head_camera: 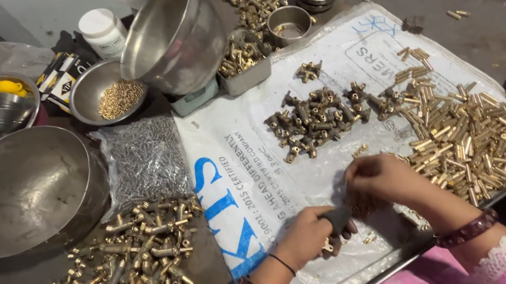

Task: Assembling small metal pins into brass valve bodies at a workbench.

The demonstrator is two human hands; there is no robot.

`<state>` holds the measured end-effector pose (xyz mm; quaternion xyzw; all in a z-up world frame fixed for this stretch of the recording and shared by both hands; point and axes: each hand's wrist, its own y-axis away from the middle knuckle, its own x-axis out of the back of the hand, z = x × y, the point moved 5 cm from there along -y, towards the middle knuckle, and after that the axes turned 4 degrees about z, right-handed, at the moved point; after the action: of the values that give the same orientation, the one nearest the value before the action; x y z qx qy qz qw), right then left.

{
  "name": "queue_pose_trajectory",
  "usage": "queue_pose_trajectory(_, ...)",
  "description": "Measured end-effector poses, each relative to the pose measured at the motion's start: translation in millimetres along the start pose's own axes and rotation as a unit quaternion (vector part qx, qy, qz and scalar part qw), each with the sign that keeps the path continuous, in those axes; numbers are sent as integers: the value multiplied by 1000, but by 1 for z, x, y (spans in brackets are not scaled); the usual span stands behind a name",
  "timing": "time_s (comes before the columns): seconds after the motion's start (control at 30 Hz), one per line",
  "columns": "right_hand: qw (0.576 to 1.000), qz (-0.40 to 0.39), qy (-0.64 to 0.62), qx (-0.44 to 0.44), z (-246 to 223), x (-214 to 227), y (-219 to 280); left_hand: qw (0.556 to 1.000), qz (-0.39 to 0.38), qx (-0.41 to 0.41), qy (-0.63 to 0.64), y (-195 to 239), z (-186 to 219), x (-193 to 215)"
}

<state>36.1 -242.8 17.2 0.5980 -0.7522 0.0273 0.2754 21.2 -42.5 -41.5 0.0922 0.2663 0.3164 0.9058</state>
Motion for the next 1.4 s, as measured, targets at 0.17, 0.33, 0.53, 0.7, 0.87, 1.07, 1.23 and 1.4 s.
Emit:
queue_pose_trajectory(0.17,990,-38,-43,130,-89,-3,-25,999,18,5,-50,2,6,-3)
queue_pose_trajectory(0.33,929,47,-271,249,-137,-12,0,998,33,-4,-57,6,10,1)
queue_pose_trajectory(0.53,984,-57,-82,145,-20,-48,3,997,2,-14,-74,3,-2,6)
queue_pose_trajectory(0.7,926,270,235,124,17,92,13,998,-29,-39,-49,3,0,-1)
queue_pose_trajectory(0.87,823,292,431,229,53,99,39,985,27,0,-172,13,38,-8)
queue_pose_trajectory(1.07,799,293,485,201,52,91,52,984,31,-10,-175,5,13,0)
queue_pose_trajectory(1.23,808,287,473,200,54,88,52,988,33,-21,-150,13,16,2)
queue_pose_trajectory(1.4,829,309,396,244,52,88,67,988,20,-27,-151,11,15,1)
